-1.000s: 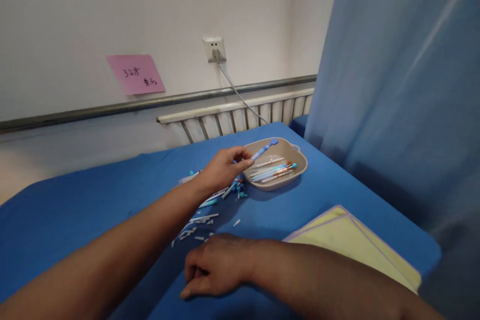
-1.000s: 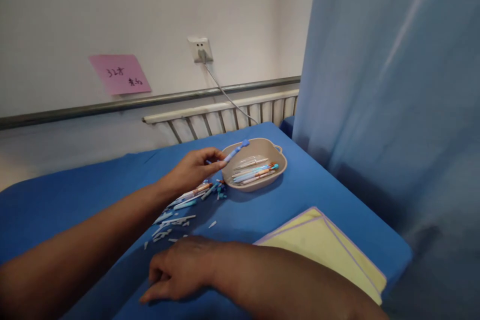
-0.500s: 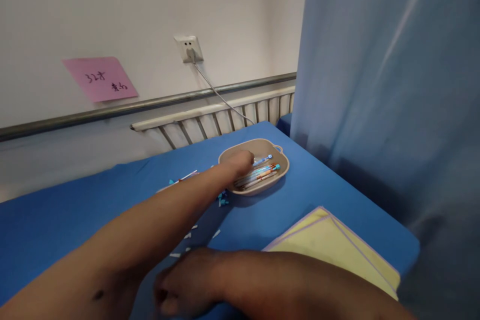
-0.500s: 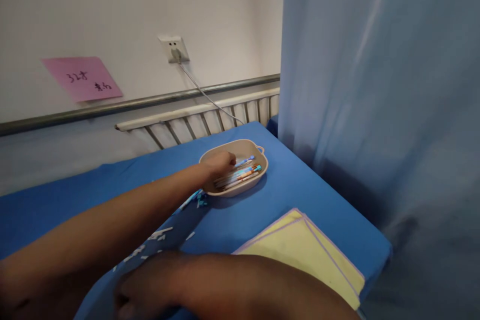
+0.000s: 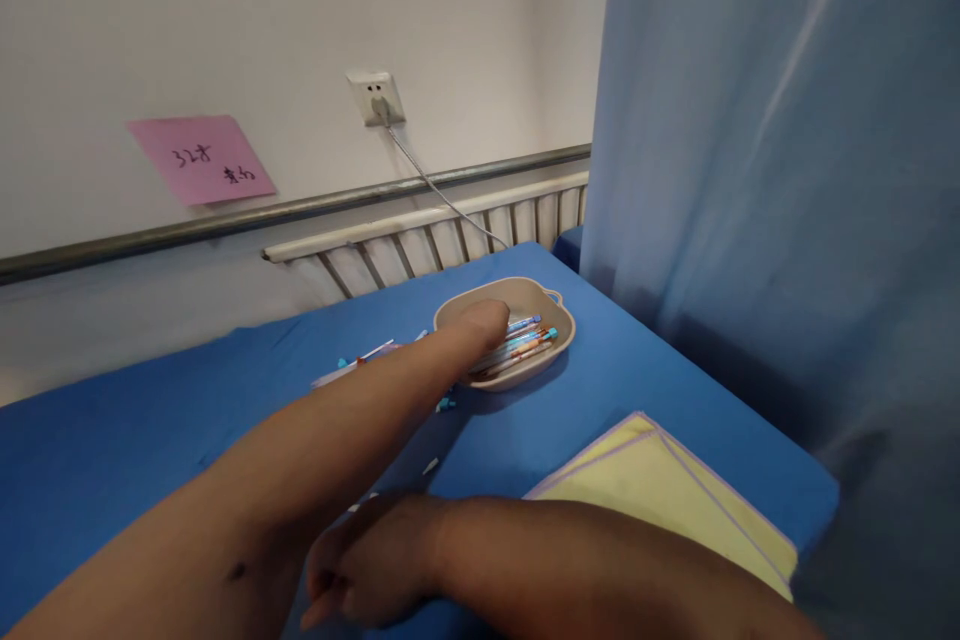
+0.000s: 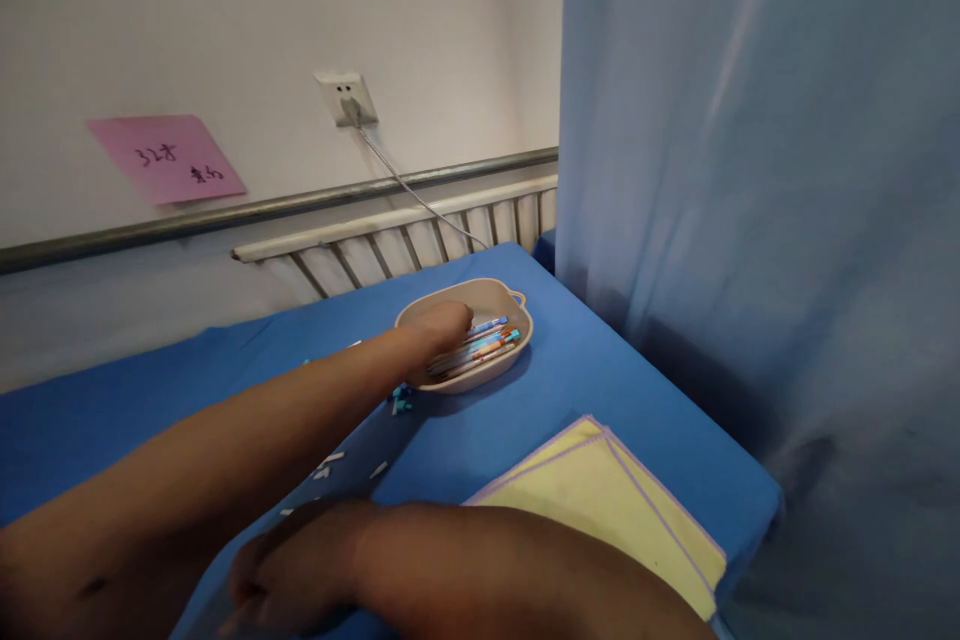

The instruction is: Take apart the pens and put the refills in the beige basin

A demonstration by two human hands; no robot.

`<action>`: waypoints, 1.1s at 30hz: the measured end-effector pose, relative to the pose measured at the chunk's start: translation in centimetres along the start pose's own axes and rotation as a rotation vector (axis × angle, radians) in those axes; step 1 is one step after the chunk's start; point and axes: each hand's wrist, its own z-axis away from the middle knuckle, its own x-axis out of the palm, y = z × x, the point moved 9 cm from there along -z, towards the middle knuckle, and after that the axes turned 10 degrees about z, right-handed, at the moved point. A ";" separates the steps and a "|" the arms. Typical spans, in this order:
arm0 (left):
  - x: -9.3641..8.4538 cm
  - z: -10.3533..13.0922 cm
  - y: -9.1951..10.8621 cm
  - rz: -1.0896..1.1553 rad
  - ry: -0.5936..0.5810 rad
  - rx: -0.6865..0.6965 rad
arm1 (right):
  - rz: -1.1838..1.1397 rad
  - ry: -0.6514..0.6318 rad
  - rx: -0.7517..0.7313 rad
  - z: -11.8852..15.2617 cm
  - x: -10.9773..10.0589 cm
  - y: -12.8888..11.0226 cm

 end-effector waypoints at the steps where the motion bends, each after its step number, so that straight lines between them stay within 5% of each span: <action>1: 0.0 0.0 0.0 0.004 0.006 -0.001 | -0.008 -0.004 0.003 0.0 0.0 0.0; 7: -1.0 1.3 -0.1 0.088 0.104 0.032 | 0.046 0.006 0.004 0.8 -0.6 -0.3; 11: -2.8 5.0 -2.4 0.191 0.212 0.088 | 0.072 0.138 -0.027 2.0 -1.6 -0.5; 17: -2.8 15.8 -11.8 0.515 0.456 0.062 | 0.040 0.201 -0.043 2.4 -0.5 -0.5; 21: 1.2 22.3 -20.0 0.687 0.597 -0.157 | 0.037 0.222 -0.028 2.6 -0.4 -0.6; 25: 5.7 26.1 -24.4 0.731 0.631 -0.251 | 0.035 0.401 0.084 3.1 -2.1 1.1; 29: 7.2 26.9 -25.1 0.630 0.608 -0.224 | 0.108 0.583 0.340 3.7 -3.9 5.6; 33: 6.8 26.1 -23.0 0.554 0.537 -0.051 | 0.200 0.490 0.388 2.9 -3.4 7.3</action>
